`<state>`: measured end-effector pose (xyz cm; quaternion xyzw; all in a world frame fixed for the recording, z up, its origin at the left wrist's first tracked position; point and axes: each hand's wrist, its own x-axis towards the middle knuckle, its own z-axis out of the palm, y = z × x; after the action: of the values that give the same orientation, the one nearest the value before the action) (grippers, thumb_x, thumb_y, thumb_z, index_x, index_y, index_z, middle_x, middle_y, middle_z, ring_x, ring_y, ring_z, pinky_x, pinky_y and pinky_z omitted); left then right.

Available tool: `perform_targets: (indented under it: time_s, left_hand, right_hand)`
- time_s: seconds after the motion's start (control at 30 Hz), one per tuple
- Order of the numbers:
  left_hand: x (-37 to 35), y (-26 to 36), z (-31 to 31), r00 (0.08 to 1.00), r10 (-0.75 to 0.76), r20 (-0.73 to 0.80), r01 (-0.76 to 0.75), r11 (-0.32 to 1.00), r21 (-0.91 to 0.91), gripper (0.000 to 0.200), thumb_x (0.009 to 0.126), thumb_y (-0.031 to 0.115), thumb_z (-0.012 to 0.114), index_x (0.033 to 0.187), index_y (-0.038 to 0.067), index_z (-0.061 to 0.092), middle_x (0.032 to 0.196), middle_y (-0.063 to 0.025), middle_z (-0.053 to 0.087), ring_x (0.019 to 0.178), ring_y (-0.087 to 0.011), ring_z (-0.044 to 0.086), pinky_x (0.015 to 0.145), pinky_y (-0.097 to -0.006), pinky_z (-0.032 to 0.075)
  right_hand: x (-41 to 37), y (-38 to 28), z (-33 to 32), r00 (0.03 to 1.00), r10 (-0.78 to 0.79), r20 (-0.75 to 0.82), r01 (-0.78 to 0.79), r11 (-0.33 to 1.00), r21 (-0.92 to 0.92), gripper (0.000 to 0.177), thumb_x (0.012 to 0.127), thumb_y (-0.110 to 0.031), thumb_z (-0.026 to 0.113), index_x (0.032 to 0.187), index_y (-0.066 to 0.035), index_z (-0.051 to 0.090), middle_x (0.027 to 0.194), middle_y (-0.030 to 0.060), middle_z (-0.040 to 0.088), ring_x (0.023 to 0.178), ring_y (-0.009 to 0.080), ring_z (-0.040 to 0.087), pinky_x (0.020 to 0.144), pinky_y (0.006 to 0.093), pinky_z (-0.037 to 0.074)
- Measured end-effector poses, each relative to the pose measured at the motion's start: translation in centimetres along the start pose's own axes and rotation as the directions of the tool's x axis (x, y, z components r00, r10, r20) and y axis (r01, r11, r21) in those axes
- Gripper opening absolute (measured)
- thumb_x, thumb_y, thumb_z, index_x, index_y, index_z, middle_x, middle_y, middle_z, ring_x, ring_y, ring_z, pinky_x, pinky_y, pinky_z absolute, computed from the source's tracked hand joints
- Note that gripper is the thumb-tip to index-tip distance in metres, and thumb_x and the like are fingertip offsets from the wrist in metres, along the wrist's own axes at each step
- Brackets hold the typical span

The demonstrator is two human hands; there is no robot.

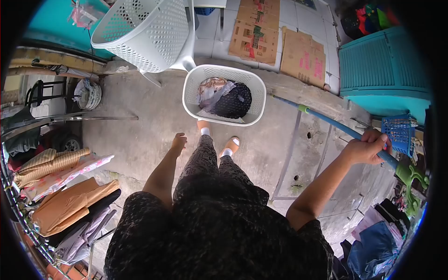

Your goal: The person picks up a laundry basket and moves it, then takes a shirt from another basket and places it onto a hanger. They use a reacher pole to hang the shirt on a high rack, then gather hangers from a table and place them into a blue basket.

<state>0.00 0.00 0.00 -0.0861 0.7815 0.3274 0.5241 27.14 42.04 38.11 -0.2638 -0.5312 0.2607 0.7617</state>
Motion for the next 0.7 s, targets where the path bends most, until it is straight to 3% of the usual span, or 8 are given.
perform_targets:
  time_s: [0.07,0.1,0.17,0.27,0.37,0.5,0.63,0.7]
  left_hand:
    - [-1.4,-1.3,-1.3,0.999,-0.005,-0.044,0.006,1.000,0.028,0.055,0.075,0.021,0.057,0.125,0.014,0.035,0.096,-0.0077,0.054,0.086,-0.0206,0.052,0.058,-0.0383,0.044]
    - [4.1,3.3,2.4,1.000,-0.022,-0.014,0.023,0.996,0.081,0.055,0.075,0.021,0.057,0.125,0.013,0.034,0.096,-0.0083,0.053,0.084,-0.0207,0.052,0.058,-0.0381,0.043]
    - [6.0,6.3,1.4,0.993,-0.078,-0.092,0.097,0.970,0.223,0.057,0.076,0.021,0.057,0.126,0.013,0.032,0.096,-0.0094,0.053,0.081,-0.0207,0.050,0.058,-0.0376,0.043]
    - [12.8,6.8,0.4,0.987,0.021,-0.161,0.034,0.941,0.336,0.061,0.076,0.024,0.058,0.128,0.011,0.028,0.094,-0.0132,0.053,0.078,-0.0231,0.050,0.057,-0.0377,0.042]
    - [13.1,11.5,0.4,0.993,-0.002,-0.116,0.037,0.953,0.299,0.061,0.071,0.019,0.061,0.123,0.000,0.035,0.114,-0.0230,0.049,0.106,-0.0340,0.048,0.085,-0.0390,0.041]
    - [18.9,11.4,0.7,0.989,0.026,-0.148,0.025,0.944,0.330,0.066,0.068,0.018,0.064,0.123,0.000,0.032,0.112,-0.0254,0.049,0.104,-0.0351,0.049,0.087,-0.0373,0.041]
    - [20.5,13.0,2.7,0.935,-0.098,-0.342,0.196,0.944,0.266,0.067,0.066,0.021,0.064,0.120,-0.002,0.032,0.109,-0.0261,0.050,0.104,-0.0342,0.050,0.090,-0.0382,0.039]
    - [21.3,12.4,1.8,0.950,-0.076,-0.303,0.187,0.916,0.354,0.061,0.067,0.024,0.064,0.116,-0.001,0.038,0.104,-0.0235,0.054,0.097,-0.0327,0.054,0.082,-0.0374,0.045]
  right_hand:
    - [0.5,-1.8,-1.1,0.999,0.027,-0.019,-0.028,0.999,-0.025,0.017,0.079,-0.009,0.057,0.082,-0.004,0.042,0.047,-0.0006,0.031,0.038,0.0081,0.026,0.033,0.0212,0.019]
    - [2.1,1.6,1.9,0.998,-0.063,-0.003,0.063,0.997,-0.034,0.017,0.078,-0.008,0.057,0.083,-0.004,0.041,0.046,-0.0007,0.030,0.038,0.0081,0.025,0.033,0.0213,0.018]
    - [1.1,3.6,2.6,0.998,-0.063,-0.016,0.062,0.996,-0.057,0.018,0.078,-0.008,0.058,0.083,-0.005,0.041,0.046,-0.0009,0.029,0.037,0.0082,0.024,0.033,0.0214,0.018]
    - [-1.5,7.6,3.0,0.999,0.037,-0.024,-0.040,0.991,-0.126,0.018,0.079,-0.009,0.057,0.081,-0.007,0.040,0.045,-0.0015,0.026,0.036,0.0082,0.023,0.033,0.0216,0.018]
    - [-1.6,9.1,4.6,1.000,-0.020,-0.015,0.016,0.977,-0.212,0.018,0.079,-0.010,0.056,0.079,-0.008,0.039,0.045,-0.0019,0.025,0.036,0.0082,0.022,0.032,0.0220,0.018]
    - [0.1,10.7,5.9,0.999,-0.030,0.022,0.035,0.953,-0.300,0.019,0.078,-0.009,0.056,0.077,-0.010,0.038,0.046,-0.0023,0.024,0.036,0.0091,0.024,0.033,0.0230,0.020]
    - [1.6,12.4,5.6,0.996,-0.057,0.065,0.075,0.940,-0.331,0.017,0.079,-0.008,0.054,0.077,-0.011,0.038,0.048,-0.0019,0.026,0.039,0.0101,0.027,0.035,0.0237,0.023]
    - [2.6,12.7,4.7,0.994,-0.020,0.105,0.054,0.941,-0.334,0.017,0.079,-0.008,0.054,0.077,-0.011,0.038,0.048,-0.0018,0.025,0.038,0.0102,0.026,0.035,0.0240,0.024]
